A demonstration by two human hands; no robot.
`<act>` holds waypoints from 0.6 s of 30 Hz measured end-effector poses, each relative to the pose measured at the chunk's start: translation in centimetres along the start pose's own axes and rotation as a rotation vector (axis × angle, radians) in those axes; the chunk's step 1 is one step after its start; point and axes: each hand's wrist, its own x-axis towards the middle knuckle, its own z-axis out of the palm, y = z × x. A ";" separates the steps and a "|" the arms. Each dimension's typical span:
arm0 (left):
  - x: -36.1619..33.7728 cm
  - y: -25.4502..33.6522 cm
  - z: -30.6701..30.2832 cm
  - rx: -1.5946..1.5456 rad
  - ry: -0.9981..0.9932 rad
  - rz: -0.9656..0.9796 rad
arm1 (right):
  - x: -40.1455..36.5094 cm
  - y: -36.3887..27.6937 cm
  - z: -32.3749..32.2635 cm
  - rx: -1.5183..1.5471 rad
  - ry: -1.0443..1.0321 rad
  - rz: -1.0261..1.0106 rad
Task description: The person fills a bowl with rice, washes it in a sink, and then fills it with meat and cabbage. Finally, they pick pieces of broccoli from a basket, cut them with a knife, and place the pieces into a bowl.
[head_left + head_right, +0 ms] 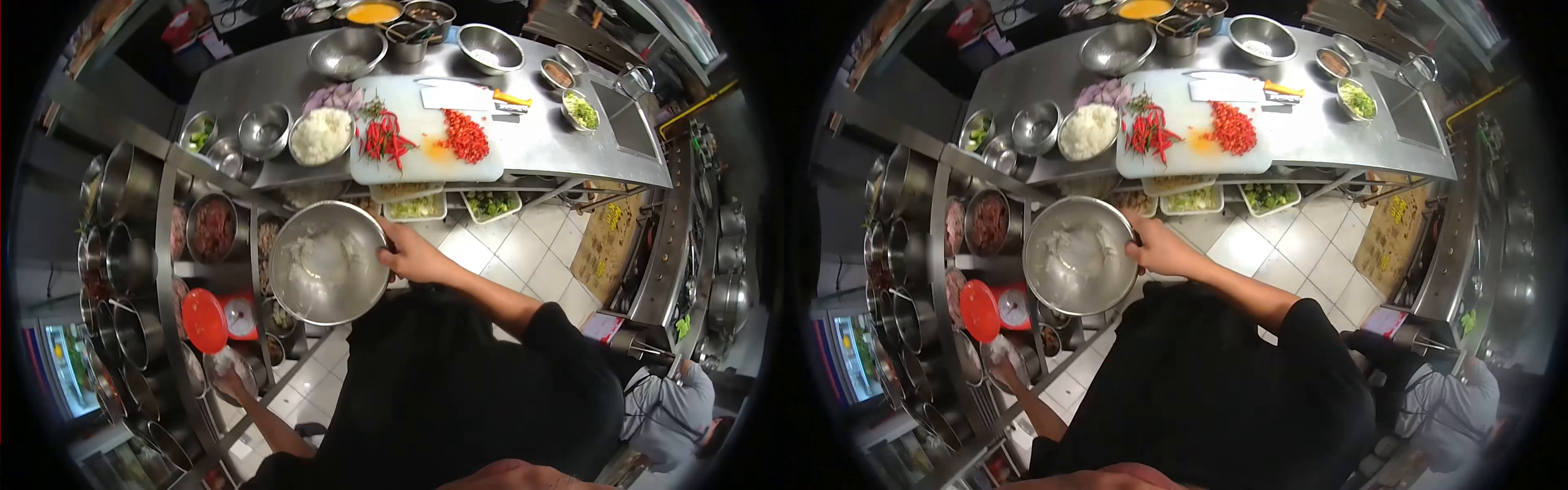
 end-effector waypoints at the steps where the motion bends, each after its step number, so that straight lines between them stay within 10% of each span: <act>1: 0.0 0.5 0.0 0.029 -0.002 0.003 | -0.1 -0.2 0.1 -0.009 0.007 0.005; 8: 1.7 -0.1 1.8 -0.232 -0.074 0.169 | 0.5 2.9 1.1 -0.112 0.028 -0.154; 11: -2.1 -0.3 -1.7 -0.591 -0.010 0.323 | -0.6 4.4 0.1 -0.079 0.138 0.165; 12: 0.8 -5.0 1.5 -0.556 -0.073 0.295 | -0.5 5.6 -1.1 -0.095 0.081 0.146; 13: 3.1 -8.5 6.0 0.277 -0.179 0.378 | -0.9 5.4 -1.1 -0.123 0.139 -0.017; 15: -0.4 3.9 -3.0 0.007 -0.079 -0.215 | -0.7 7.2 -1.8 -0.050 0.145 -0.096; 17: 1.6 2.6 0.3 0.190 -0.106 -0.259 | -0.8 7.0 -1.6 0.046 0.159 0.011; 18: 3.3 0.4 2.2 -0.059 -0.489 -0.213 | -0.9 5.7 -1.1 0.117 0.161 0.076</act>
